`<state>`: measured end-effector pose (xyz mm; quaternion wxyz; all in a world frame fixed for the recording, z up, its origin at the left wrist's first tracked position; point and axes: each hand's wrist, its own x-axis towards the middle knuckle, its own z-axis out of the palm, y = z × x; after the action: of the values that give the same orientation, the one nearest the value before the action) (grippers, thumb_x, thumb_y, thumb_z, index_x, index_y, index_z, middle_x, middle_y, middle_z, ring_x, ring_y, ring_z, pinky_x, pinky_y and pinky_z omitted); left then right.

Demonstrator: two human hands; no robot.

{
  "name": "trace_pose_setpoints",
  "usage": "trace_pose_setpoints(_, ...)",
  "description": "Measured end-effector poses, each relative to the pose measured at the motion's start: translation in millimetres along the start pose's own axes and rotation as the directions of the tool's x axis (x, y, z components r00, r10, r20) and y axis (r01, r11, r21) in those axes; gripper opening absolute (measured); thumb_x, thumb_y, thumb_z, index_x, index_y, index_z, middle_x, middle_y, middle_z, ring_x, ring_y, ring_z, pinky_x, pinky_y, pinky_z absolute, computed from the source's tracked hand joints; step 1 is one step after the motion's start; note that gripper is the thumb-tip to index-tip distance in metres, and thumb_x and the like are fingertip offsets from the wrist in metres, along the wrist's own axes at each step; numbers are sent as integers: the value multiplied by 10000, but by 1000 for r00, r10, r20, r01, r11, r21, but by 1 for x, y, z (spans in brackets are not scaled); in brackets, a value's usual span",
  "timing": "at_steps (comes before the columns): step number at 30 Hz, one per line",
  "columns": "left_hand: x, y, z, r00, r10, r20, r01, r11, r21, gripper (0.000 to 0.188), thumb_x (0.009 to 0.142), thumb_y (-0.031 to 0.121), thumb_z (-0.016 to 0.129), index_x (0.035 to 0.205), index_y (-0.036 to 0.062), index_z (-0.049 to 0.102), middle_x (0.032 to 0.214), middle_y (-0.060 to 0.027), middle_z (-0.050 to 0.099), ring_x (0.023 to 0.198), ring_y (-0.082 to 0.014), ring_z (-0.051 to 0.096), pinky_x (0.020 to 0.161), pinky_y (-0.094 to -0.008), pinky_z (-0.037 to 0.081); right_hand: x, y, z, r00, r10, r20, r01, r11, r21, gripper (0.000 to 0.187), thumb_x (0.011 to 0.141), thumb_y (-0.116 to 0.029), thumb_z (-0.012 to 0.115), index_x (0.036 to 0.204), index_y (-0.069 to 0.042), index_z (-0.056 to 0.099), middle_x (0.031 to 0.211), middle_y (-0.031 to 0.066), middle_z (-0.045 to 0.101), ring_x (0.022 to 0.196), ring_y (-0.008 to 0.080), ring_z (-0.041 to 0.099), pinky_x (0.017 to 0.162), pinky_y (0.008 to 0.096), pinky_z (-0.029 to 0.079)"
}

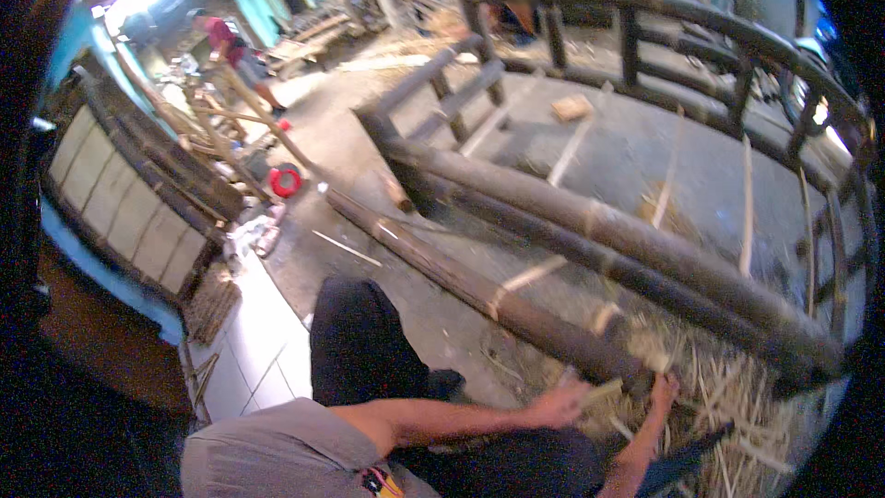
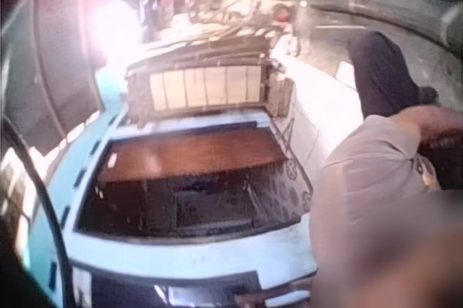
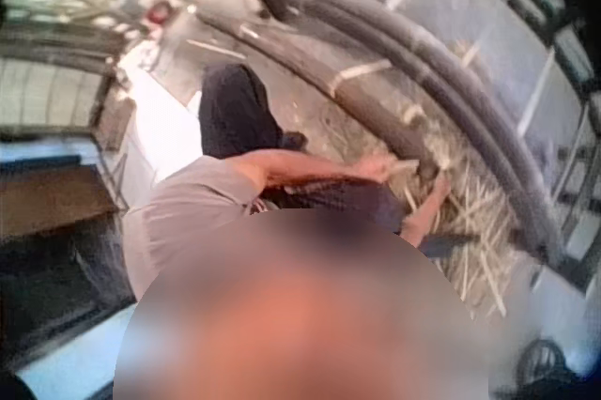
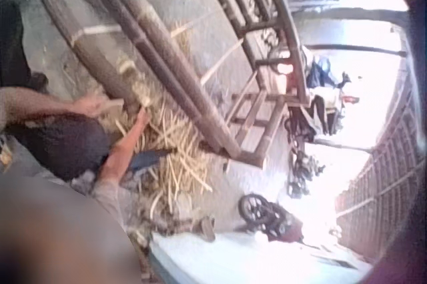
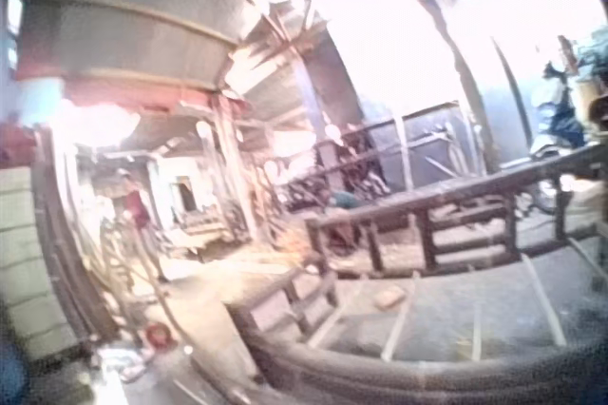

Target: The person uses a machete to split and shape bamboo pieces, then fits them into a bamboo frame. They repeatedly measure, cut, and insert bamboo strips into the frame structure.

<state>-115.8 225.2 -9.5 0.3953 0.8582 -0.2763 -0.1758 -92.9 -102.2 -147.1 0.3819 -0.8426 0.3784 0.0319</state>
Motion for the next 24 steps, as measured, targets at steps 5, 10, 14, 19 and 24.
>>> trace_pose_setpoints(5,6,11,17,981,-182,67,193,952,-236,330,869,107,585,1166,-25,526,1127,-279,575,1136,-470,548,946,-530,446,-117,8,-58,918,198,-344,163,602,782,574,943,-403,645,1294,47,579,1257,253,622,1136,424,605,974,469,493)
trace_pose_setpoints(10,6,21,42,961,-234,145,270,906,-325,400,871,110,599,1236,-47,548,1186,-325,595,1144,-488,578,975,-503,468,-251,7,-71,996,91,-17,-3,212,977,462,920,-340,625,1280,-55,573,1111,97,633,1026,250,646,844,399,532)
trace_pose_setpoints(14,-8,29,67,961,-210,181,269,868,-417,333,903,134,542,1181,-48,555,1150,-343,583,1135,-487,574,970,-519,447,-311,3,-24,890,103,444,-425,-163,890,503,923,-342,616,1343,-76,540,1193,103,647,1037,280,654,928,425,517)
trace_pose_setpoints(19,-18,30,69,958,-115,262,205,914,-349,317,968,241,523,1118,-34,570,1133,-312,595,1107,-483,580,948,-532,448,-336,-30,17,958,208,197,-167,-153,974,399,998,-267,564,1338,-59,542,1208,84,656,1071,241,650,972,388,497)
trace_pose_setpoints(24,-20,33,53,916,-26,401,87,987,-135,512,1043,441,401,1244,16,602,1239,-310,573,1178,-495,526,992,-584,401,-334,-44,20,967,194,165,-123,-214,969,384,1008,-247,560,1341,-56,548,1203,63,655,1059,192,649,962,356,500)
